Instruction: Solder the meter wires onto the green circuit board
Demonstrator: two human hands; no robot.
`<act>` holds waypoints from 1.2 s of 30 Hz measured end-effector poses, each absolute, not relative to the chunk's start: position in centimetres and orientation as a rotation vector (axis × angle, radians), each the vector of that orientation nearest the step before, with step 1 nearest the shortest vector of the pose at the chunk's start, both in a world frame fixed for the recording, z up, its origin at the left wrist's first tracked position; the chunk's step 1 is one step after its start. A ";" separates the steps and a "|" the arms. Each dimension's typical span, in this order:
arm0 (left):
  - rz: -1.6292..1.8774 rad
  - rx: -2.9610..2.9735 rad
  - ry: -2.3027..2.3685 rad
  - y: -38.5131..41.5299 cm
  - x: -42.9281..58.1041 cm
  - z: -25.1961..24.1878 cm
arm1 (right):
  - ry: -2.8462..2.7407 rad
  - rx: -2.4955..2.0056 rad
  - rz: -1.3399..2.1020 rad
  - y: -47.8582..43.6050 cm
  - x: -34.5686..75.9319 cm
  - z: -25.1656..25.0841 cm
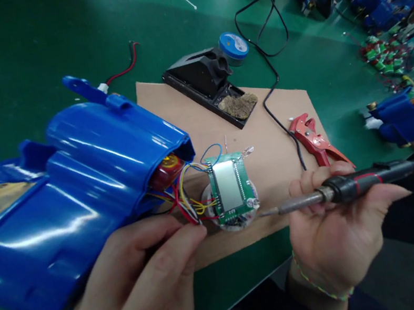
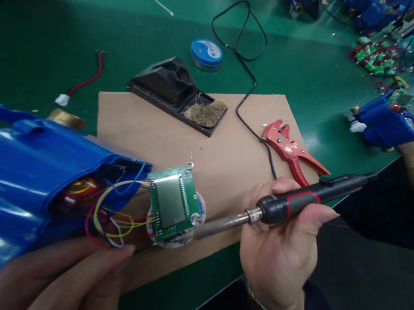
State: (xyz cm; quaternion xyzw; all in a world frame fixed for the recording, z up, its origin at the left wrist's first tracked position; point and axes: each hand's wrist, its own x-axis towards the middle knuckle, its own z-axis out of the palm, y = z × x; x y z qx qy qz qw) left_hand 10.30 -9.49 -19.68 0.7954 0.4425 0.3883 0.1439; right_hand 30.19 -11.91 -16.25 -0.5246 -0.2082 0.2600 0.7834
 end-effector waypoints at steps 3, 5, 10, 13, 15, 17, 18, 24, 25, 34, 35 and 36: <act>1.061 2.256 1.290 -9.6 10.2 -19.7 | -0.383 -1.108 0.549 -11.6 29.9 -16.6; 1.066 2.248 1.314 -9.7 10.0 -19.7 | -0.380 -1.107 0.520 -11.6 29.7 -16.9; 1.048 2.195 1.371 -10.4 9.4 -20.0 | -0.345 -1.069 0.421 -11.5 29.4 -17.3; 1.002 2.152 1.383 -10.6 9.2 -20.3 | -0.361 -1.048 0.432 -11.5 29.3 -17.5; 1.031 2.138 1.384 -10.6 9.3 -20.5 | -0.380 -1.061 0.455 -11.5 29.3 -17.6; 1.056 2.151 1.380 -10.5 9.5 -20.6 | -0.386 -1.077 0.456 -11.6 29.3 -17.7; 1.052 2.168 1.377 -10.5 9.6 -20.7 | -0.388 -1.083 0.454 -11.7 29.3 -17.8; 1.025 2.180 1.410 -10.2 9.9 -20.3 | -0.456 -1.071 0.496 -11.9 29.5 -17.7; 1.030 2.173 1.417 -10.1 9.8 -20.2 | -0.460 -1.079 0.502 -11.9 29.5 -17.7; 1.112 2.335 1.331 -14.2 11.3 -21.1 | -0.372 -1.176 0.424 -11.3 29.1 -17.7; 1.120 2.360 1.304 -15.2 11.8 -21.2 | -0.373 -1.186 0.414 -11.2 29.0 -17.7; 1.123 2.376 1.287 -16.1 12.2 -21.3 | -0.387 -1.195 0.403 -11.1 28.9 -17.6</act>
